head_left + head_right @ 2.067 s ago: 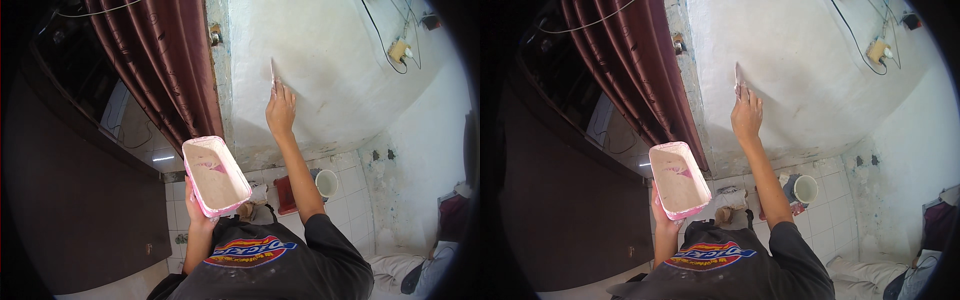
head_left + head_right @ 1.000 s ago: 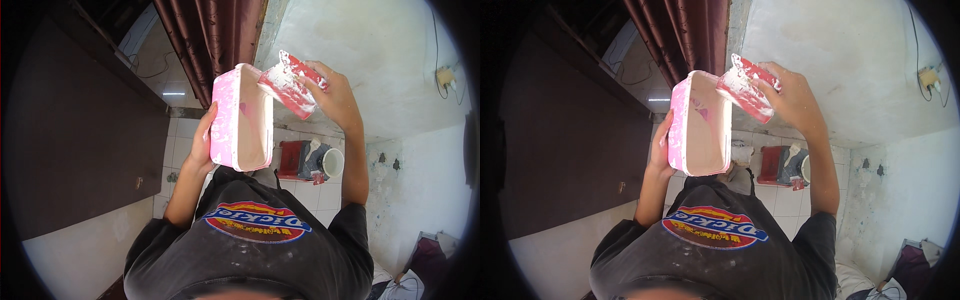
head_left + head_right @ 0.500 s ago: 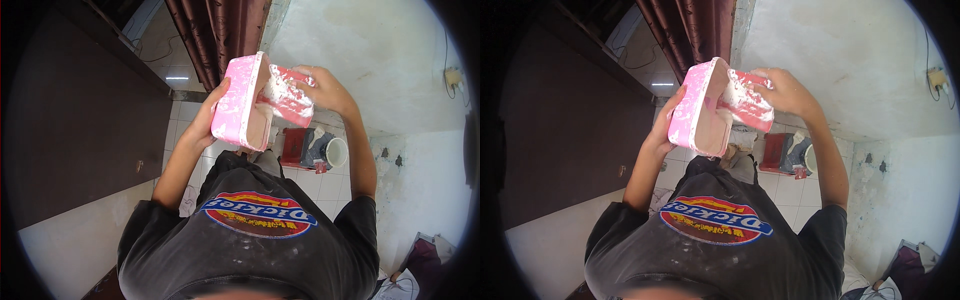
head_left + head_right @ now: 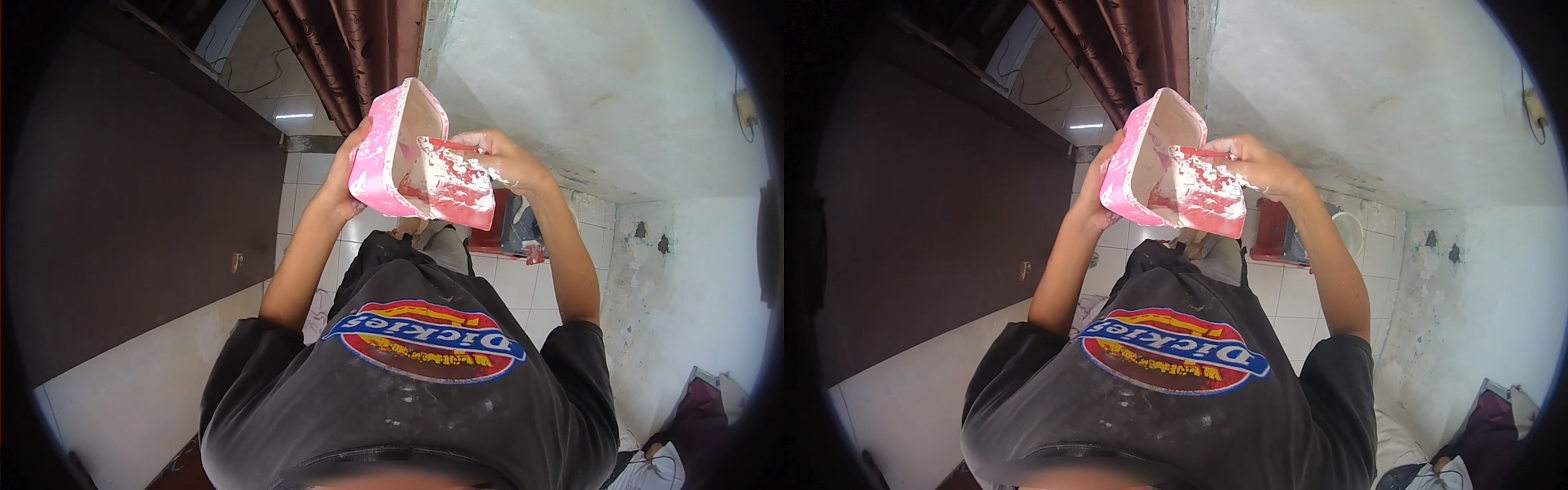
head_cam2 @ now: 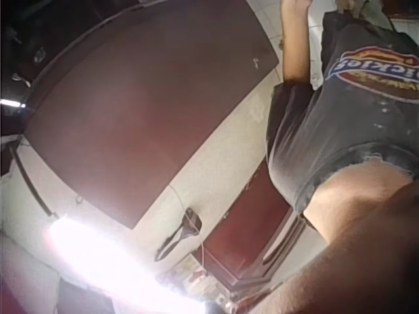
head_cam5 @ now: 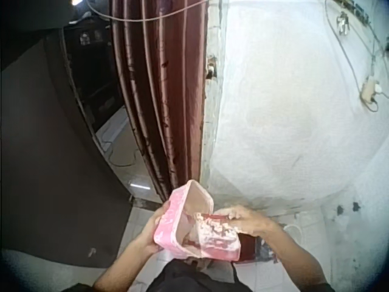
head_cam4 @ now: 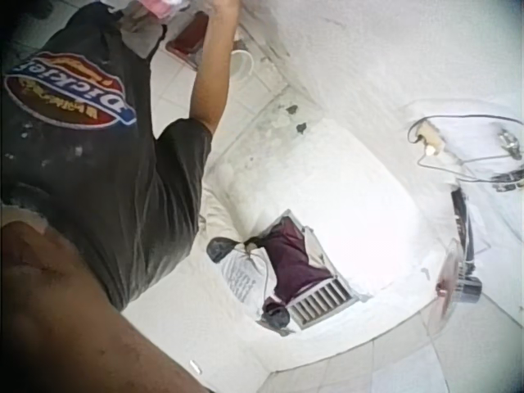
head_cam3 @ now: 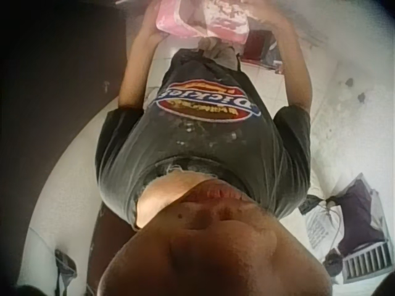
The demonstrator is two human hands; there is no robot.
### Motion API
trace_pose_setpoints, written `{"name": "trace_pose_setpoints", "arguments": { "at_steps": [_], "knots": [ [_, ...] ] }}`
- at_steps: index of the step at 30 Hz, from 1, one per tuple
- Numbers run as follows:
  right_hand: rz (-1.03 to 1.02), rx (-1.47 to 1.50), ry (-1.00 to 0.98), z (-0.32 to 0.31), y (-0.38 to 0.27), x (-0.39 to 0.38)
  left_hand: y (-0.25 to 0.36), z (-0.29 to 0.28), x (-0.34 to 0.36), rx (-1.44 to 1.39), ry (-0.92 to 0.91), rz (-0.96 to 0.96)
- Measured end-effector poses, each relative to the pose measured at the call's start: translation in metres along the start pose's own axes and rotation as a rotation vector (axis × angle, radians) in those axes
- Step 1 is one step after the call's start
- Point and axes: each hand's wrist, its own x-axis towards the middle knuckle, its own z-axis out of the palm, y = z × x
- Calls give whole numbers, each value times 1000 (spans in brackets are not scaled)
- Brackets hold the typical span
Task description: The person applies wall filler to a wall using a scraper.
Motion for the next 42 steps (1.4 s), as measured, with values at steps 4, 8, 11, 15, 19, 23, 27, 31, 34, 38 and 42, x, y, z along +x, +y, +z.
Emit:
{"name": "trace_pose_setpoints", "arguments": {
  "at_steps": [4, 8, 11, 15, 19, 23, 27, 31, 34, 38, 42],
  "knots": [
    [-50, 253, -1, 6, 19, -8, -9, -6, -5, -46, 11, -2],
    [-30, 393, 96, 6, 37, -14, -13, -7, -5, -100, -10, 69],
    [-87, 552, 173, 16, 38, -23, -17, -18, -3, -129, -34, 97],
    [-219, 718, 434, 20, 60, -22, -21, -14, -2, -155, -73, 130],
    [-463, 907, 496, 11, 64, -14, -21, -19, 1, -225, -86, 127],
    [-586, 921, 689, -20, 45, -16, -21, -23, 0, -194, -96, 91],
    [-681, 647, 982, -62, 2, -19, -23, -27, 0, -144, -91, 81],
    [-867, 236, 1236, -111, -28, -15, -21, -20, 0, -161, -63, 65],
    [-896, 138, 1430, -122, -57, -10, -19, -24, 0, -146, -64, 84],
    [-674, -174, 1666, -145, -70, -9, -15, -24, -6, -117, -60, 79],
    [-678, -579, 1914, -160, -72, 21, -15, -25, -4, -109, -64, 60]
  ]
}}
